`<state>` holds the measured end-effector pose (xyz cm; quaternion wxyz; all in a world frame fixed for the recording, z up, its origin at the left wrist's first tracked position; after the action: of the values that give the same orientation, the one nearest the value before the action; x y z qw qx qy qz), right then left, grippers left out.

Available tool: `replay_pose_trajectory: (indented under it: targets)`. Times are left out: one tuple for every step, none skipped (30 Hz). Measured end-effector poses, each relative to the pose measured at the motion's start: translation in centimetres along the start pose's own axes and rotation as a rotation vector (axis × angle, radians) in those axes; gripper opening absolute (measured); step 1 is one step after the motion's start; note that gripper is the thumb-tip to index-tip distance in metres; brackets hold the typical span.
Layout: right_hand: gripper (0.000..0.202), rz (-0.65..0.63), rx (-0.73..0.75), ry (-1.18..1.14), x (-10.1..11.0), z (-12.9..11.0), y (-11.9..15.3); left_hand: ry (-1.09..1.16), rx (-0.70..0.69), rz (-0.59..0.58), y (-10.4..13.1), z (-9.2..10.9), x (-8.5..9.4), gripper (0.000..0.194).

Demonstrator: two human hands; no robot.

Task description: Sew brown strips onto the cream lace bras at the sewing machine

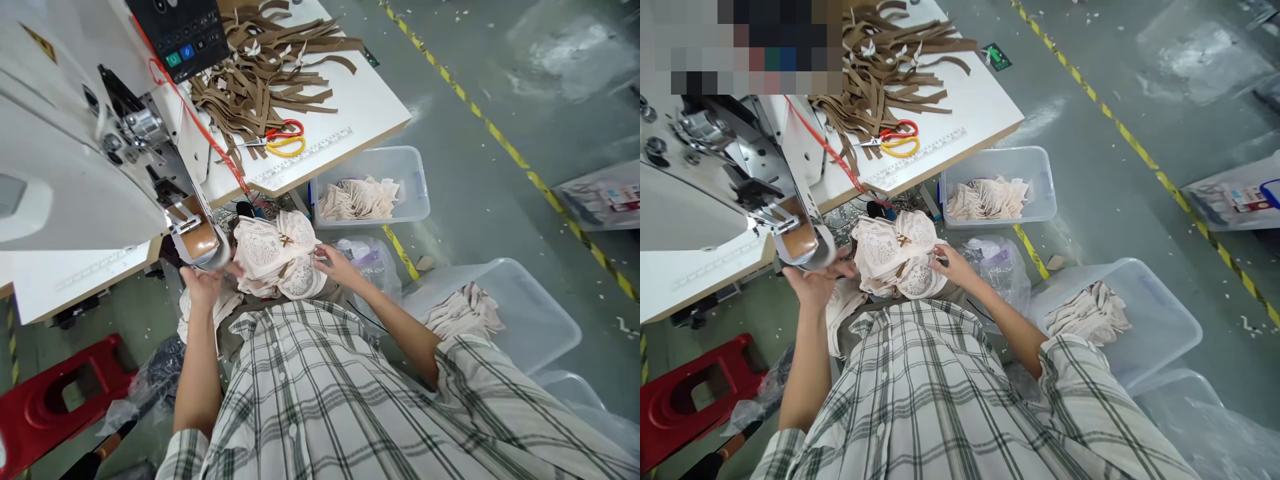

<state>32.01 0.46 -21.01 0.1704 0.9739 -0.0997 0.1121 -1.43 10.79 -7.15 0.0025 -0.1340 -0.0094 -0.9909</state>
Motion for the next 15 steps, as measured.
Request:
replay_pose_trajectory:
  targets:
    - [0.07, -0.023, 0.021, 0.039, -0.6, 0.1, 0.5, 0.03, 0.072, -0.076, 1.2, -0.5, -0.1, 0.083]
    - [0.076, -0.038, 0.036, 0.077, -1.0, 0.1, 0.9, 0.043, 0.118, -0.109, 2.3, -1.0, -0.3, 0.085]
    - [0.078, -0.052, 0.045, 0.113, -1.2, -0.1, 1.2, 0.046, 0.159, -0.125, 3.4, -1.4, -0.6, 0.082]
    - [0.076, -0.072, 0.052, 0.146, -1.2, -0.3, 1.4, 0.026, 0.166, -0.111, 4.5, -1.6, -1.2, 0.074]
    - [0.069, -0.102, 0.062, 0.174, -1.2, -0.8, 1.7, -0.001, 0.164, -0.109, 5.4, -1.8, -2.0, 0.064]
    - [0.059, -0.143, 0.078, 0.197, -1.2, -1.3, 2.1, -0.023, 0.17, -0.133, 6.3, -1.8, -3.1, 0.054]
    - [0.047, -0.19, 0.1, 0.212, -1.2, -2.1, 2.6, -0.04, 0.178, -0.171, 7.0, -1.8, -4.4, 0.047]
    - [0.038, -0.241, 0.127, 0.218, -1.3, -3.1, 3.2, -0.046, 0.185, -0.218, 7.7, -1.6, -5.8, 0.043]
    - [0.033, -0.3, 0.165, 0.215, -1.5, -4.2, 4.0, -0.041, 0.188, -0.267, 8.2, -1.3, -7.0, 0.042]
    - [0.031, -0.359, 0.219, 0.208, -1.8, -5.5, 4.8, -0.027, 0.19, -0.315, 8.6, -0.9, -8.0, 0.041]
    - [0.032, -0.413, 0.283, 0.196, -2.1, -6.7, 5.7, -0.007, 0.192, -0.362, 9.0, -0.4, -8.7, 0.041]
    - [0.033, -0.455, 0.352, 0.179, -2.5, -8.0, 6.6, 0.018, 0.196, -0.407, 9.3, 0.0, -9.1, 0.04]
    - [0.034, -0.483, 0.417, 0.155, -2.8, -9.1, 7.5, 0.042, 0.201, -0.444, 9.5, 0.5, -9.1, 0.039]
    - [0.035, -0.499, 0.464, 0.126, -3.2, -10.0, 8.2, 0.063, 0.208, -0.469, 9.8, 0.9, -8.8, 0.038]
    - [0.035, -0.503, 0.485, 0.093, -3.4, -10.7, 8.8, 0.087, 0.215, -0.465, 10.0, 1.3, -8.3, 0.038]
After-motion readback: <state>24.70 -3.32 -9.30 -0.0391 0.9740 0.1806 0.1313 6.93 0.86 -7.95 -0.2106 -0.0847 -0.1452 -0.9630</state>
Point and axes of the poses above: each hand's wrist, its own y-axis away from the middle knuckle, its own x-axis out of the back of the hand, z = x × y, the point moved 3 cm from there along -y, towards the middle knuckle, and after that the axes turned 6 degrees about z, right-handed, at the moved point
